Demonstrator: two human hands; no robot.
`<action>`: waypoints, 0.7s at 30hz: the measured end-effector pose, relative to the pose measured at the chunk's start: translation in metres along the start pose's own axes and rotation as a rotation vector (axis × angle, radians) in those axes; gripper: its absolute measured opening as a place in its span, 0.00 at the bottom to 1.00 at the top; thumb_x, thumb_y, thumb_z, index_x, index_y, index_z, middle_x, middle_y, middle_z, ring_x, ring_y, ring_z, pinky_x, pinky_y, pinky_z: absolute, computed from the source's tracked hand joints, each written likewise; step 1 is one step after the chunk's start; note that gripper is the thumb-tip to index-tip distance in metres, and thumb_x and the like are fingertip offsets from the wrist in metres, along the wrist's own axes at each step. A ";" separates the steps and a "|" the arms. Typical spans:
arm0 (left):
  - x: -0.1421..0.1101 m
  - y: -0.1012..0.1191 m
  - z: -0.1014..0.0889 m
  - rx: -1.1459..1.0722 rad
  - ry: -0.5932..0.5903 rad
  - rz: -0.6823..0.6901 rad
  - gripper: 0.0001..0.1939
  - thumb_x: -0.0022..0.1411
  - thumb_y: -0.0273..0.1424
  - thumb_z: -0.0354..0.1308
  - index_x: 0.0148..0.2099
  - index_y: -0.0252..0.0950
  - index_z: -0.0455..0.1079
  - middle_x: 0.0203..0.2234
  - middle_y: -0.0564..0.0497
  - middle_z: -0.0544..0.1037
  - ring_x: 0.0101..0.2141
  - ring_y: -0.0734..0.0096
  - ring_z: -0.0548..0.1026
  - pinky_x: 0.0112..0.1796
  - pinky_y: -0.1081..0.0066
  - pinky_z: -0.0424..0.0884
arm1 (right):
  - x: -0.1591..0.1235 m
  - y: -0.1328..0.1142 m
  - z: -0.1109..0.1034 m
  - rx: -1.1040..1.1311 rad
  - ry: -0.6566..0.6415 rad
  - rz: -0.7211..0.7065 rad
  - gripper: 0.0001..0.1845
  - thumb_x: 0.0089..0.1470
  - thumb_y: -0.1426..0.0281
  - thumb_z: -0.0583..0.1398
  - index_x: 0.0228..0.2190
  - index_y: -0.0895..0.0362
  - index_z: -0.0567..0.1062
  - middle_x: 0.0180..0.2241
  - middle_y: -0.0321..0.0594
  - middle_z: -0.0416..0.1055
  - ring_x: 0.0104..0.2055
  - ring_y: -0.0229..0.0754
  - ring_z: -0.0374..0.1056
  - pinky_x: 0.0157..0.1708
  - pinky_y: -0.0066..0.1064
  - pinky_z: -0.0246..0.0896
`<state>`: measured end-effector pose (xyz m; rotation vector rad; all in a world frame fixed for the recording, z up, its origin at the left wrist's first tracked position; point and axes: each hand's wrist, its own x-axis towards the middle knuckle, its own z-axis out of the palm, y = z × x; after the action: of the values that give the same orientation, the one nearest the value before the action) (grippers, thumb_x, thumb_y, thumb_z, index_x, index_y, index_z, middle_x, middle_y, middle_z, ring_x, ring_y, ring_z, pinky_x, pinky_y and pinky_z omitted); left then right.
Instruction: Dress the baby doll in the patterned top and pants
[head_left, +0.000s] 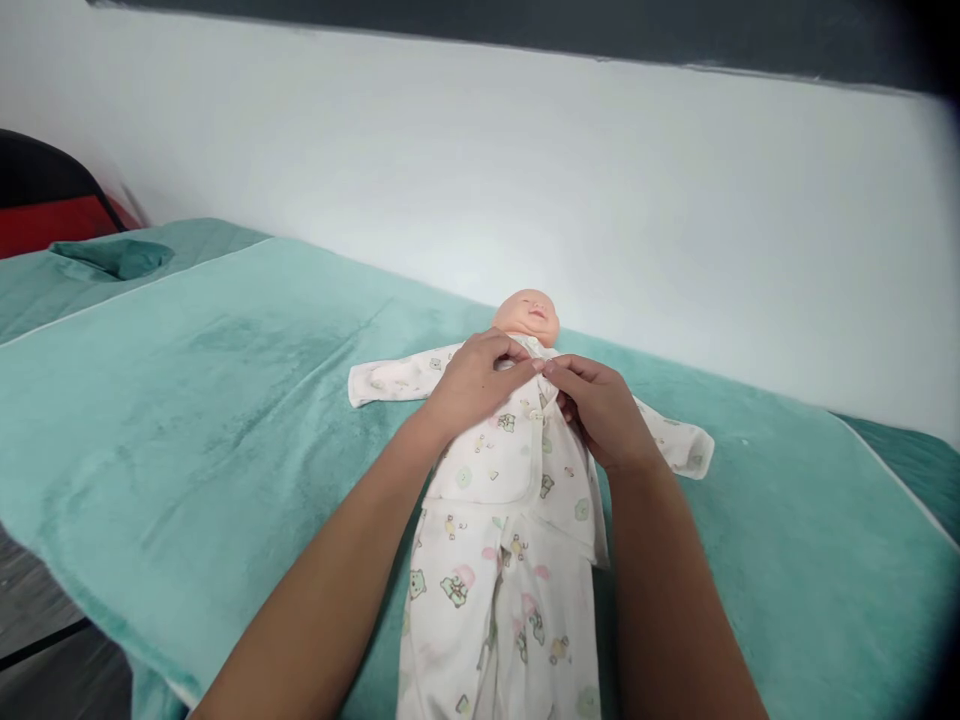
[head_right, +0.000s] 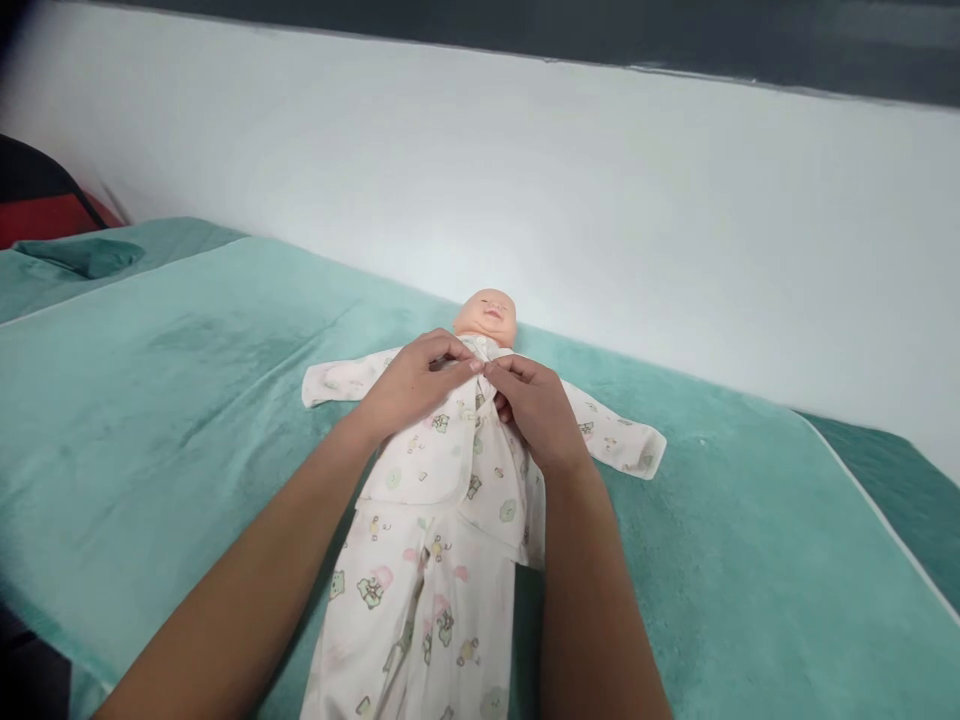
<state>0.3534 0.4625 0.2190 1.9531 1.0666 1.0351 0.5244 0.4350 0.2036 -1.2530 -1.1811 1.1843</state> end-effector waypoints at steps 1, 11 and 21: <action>0.000 0.000 0.000 -0.003 0.000 -0.002 0.14 0.64 0.42 0.57 0.34 0.37 0.73 0.38 0.51 0.75 0.39 0.68 0.72 0.41 0.68 0.66 | 0.001 0.001 0.000 0.012 0.003 -0.002 0.15 0.49 0.57 0.66 0.26 0.56 0.74 0.19 0.29 0.61 0.21 0.31 0.53 0.21 0.25 0.46; -0.004 0.000 -0.005 -0.114 -0.071 -0.072 0.07 0.61 0.35 0.58 0.36 0.38 0.73 0.42 0.49 0.73 0.39 0.69 0.72 0.36 0.71 0.67 | 0.000 0.001 0.010 0.027 0.086 -0.058 0.19 0.49 0.57 0.65 0.20 0.55 0.65 0.15 0.27 0.53 0.17 0.31 0.43 0.19 0.28 0.40; -0.008 0.015 0.000 -0.331 -0.062 -0.266 0.10 0.59 0.40 0.60 0.33 0.39 0.69 0.24 0.54 0.64 0.21 0.78 0.60 0.20 0.74 0.54 | 0.000 0.003 0.010 0.018 0.087 -0.132 0.20 0.53 0.57 0.63 0.20 0.56 0.66 0.16 0.28 0.53 0.19 0.31 0.45 0.20 0.28 0.38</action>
<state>0.3558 0.4485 0.2291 1.5240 1.0153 0.9307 0.5146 0.4356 0.2003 -1.1827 -1.1678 1.0310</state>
